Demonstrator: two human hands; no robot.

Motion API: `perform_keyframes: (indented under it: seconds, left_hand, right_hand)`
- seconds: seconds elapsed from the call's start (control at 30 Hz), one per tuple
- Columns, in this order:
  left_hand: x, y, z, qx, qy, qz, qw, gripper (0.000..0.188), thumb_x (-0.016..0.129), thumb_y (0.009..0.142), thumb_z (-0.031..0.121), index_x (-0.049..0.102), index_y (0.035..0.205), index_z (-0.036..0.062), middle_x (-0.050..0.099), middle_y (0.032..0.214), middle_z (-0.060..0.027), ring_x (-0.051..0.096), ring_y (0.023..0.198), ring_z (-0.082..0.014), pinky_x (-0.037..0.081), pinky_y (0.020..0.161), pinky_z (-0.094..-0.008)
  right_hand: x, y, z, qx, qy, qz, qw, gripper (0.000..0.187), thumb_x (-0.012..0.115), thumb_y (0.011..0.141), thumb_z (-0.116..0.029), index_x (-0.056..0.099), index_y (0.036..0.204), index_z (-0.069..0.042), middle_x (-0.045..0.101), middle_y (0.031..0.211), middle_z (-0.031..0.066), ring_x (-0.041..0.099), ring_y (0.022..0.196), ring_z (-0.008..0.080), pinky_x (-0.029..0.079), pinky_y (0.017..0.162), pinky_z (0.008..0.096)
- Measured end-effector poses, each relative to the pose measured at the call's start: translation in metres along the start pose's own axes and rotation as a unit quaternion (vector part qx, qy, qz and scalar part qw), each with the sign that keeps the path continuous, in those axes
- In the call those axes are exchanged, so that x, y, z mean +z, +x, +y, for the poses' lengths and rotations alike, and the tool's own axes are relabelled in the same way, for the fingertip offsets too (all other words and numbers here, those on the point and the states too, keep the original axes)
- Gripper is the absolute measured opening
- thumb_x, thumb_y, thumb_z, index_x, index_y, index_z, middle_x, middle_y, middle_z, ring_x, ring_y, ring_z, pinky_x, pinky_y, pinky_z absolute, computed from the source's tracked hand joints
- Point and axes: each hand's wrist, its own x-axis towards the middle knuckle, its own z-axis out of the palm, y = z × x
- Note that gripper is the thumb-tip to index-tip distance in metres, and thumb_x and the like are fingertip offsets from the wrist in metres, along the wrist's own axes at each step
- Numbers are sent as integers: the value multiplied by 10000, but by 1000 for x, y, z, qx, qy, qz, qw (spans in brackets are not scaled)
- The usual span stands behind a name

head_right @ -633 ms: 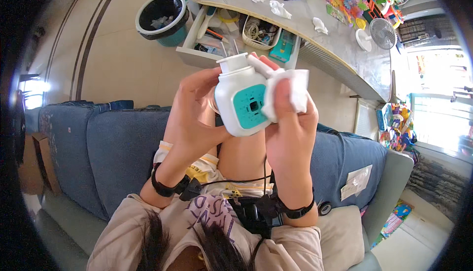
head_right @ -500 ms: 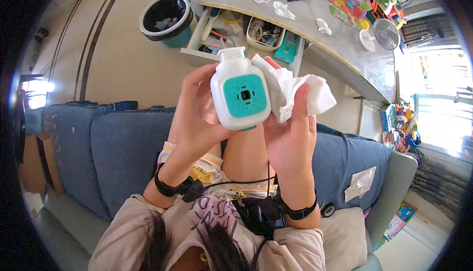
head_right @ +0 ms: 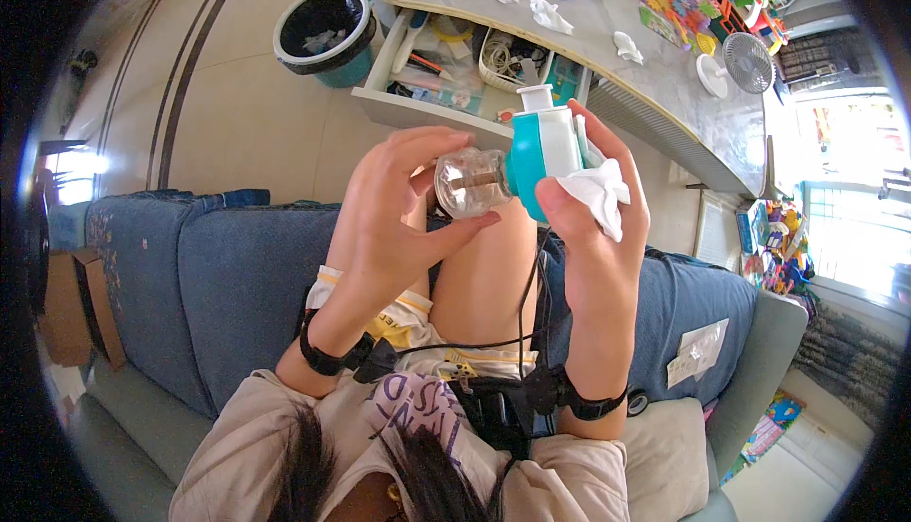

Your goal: Clean and reassemble a liquid mosquito repellent diffuser unit.

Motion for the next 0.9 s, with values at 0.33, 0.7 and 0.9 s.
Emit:
perform_keyframes:
  seconds: [0.33, 0.7, 0.9]
  left_hand:
    - [4, -1, 0, -18, -43, 14, 999, 583, 784, 595, 16, 517, 1112, 57, 539, 1065, -91, 556, 981, -235, 510, 779, -305]
    - [-3, 2, 9, -43, 53, -47, 997, 674, 786, 583, 25, 482, 1182, 77, 507, 1147, -116, 497, 1089, -313, 442, 882, -374]
    - [1, 3, 9, 67, 92, -54, 992, 826, 788, 558, 28, 400, 1284, 99, 403, 1300, -162, 445, 1147, -357, 423, 909, -394]
  right_hand:
    - [-3, -2, -2, 14, 45, -3, 999, 660, 719, 736, -185, 407, 1269, 50, 541, 1157, 126, 544, 1037, 179, 444, 887, 306]
    - [0, -2, 3, -47, 0, -37, 998, 717, 773, 655, -62, 424, 1274, 34, 527, 1202, 103, 533, 1059, 159, 423, 904, 280]
    - [9, -7, 3, -92, -157, -44, 982, 719, 761, 631, -35, 435, 1271, 6, 473, 1285, 100, 499, 1119, 180, 411, 945, 306]
